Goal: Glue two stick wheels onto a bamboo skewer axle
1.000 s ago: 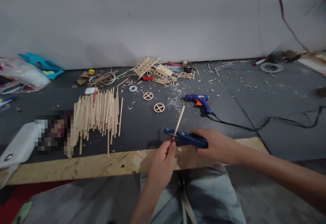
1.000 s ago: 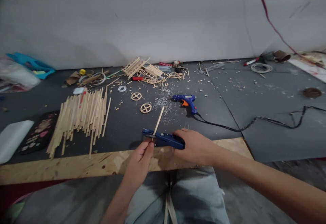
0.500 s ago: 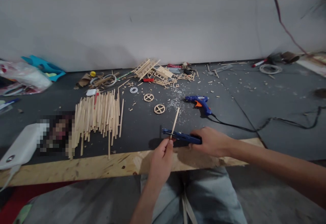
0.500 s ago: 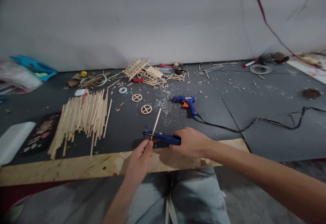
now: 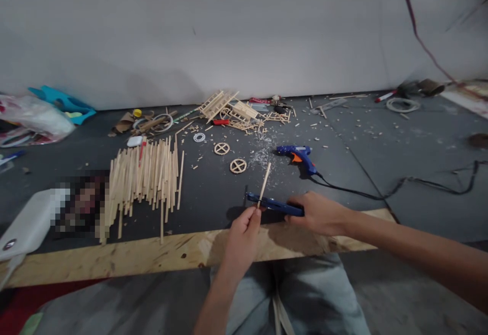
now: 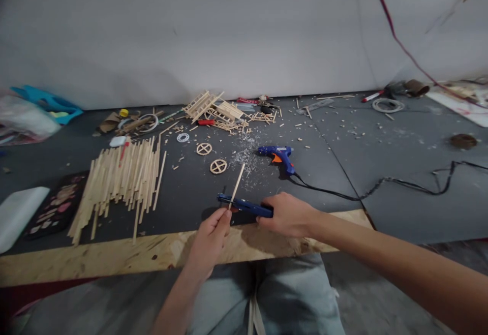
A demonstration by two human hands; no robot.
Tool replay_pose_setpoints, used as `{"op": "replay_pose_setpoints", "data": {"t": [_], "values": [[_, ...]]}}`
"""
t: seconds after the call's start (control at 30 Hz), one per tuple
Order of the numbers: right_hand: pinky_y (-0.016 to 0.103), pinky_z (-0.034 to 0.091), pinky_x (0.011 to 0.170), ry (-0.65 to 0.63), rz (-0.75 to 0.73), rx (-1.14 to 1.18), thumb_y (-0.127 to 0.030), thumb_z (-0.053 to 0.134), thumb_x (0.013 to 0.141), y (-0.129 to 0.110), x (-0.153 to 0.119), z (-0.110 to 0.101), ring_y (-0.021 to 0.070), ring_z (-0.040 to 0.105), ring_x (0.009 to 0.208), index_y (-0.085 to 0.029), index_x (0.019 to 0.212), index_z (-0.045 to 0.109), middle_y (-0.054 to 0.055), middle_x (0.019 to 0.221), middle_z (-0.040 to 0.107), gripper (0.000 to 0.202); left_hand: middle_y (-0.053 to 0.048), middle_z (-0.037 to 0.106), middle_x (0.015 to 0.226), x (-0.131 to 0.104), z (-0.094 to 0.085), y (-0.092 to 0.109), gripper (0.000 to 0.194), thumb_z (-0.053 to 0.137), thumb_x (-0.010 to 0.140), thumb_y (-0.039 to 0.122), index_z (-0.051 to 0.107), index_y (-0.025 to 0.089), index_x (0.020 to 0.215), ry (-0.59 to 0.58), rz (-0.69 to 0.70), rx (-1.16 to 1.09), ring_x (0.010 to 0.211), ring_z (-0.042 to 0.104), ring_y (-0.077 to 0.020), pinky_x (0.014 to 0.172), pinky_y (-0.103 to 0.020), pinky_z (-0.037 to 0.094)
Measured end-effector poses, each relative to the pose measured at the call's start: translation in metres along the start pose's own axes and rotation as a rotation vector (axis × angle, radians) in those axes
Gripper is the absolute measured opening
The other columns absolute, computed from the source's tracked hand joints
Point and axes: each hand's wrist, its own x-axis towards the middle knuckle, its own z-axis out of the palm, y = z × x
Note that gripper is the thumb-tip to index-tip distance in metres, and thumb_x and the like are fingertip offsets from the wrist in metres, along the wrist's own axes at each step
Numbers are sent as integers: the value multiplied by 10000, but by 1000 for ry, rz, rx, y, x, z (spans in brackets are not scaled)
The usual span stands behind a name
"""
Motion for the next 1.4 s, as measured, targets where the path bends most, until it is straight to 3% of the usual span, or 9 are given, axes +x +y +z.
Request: {"op": "replay_pose_setpoints", "data": {"t": [0.23,0.43,0.6,0.7,0.8,0.87,0.97,1.13,1.4], "values": [[227,294,491,-9,-9,6,-426,476,791,2,-1,-2,130,509,545,-183,783,650,23,639,612,299,89,253,521,1,0,1,462,423,813,537,580,147,1006,-112,-18,-47,420,194,-61,397,-189,168],[233,268,481,18,42,-57,-413,457,796,1,1,-6,127,486,528,-184,741,643,21,603,585,300,96,218,533,-2,-1,9,456,448,800,539,561,155,1018,-95,-58,-145,427,163,-54,394,-181,138],[233,258,478,62,79,-66,-420,449,806,4,-1,-12,123,477,521,-192,724,624,11,585,566,299,101,227,520,6,-16,16,462,447,802,532,550,154,1046,-62,-58,-136,418,163,-52,394,-175,153],[232,269,477,110,127,-58,-461,444,807,11,-4,-23,127,486,519,-200,716,605,8,586,569,320,90,272,521,17,-34,16,474,437,810,520,548,154,1089,34,28,-43,410,228,-61,397,-181,199],[242,273,473,178,238,-91,-524,408,815,31,-4,-39,144,490,507,-216,792,616,10,581,569,372,44,430,567,34,-57,14,434,391,847,454,551,178,1142,211,172,250,469,409,-99,451,-205,323],[253,286,487,221,327,-129,-554,388,816,53,-2,-53,166,514,535,-216,874,617,28,614,585,413,-24,582,709,48,-71,11,388,351,869,359,572,174,1128,295,264,542,636,551,-151,605,-257,432],[284,325,548,310,467,-175,-550,359,833,95,3,-71,203,560,626,-167,991,595,106,756,630,476,-123,644,917,68,-85,6,392,300,856,219,593,117,1095,352,377,855,897,584,-235,836,-361,427],[363,341,609,388,630,-276,-620,333,811,148,7,-84,309,580,788,-84,1059,556,249,922,606,632,-149,581,1164,90,-94,4,372,358,846,227,564,131,1141,440,425,971,1112,494,-286,945,-439,363],[464,300,737,490,619,-374,-656,317,811,165,17,-72,445,458,1083,-61,1293,409,319,1186,488,772,-178,577,1185,139,-101,35,410,482,806,259,531,87,1175,410,422,942,1105,514,-294,959,-430,371]]}}
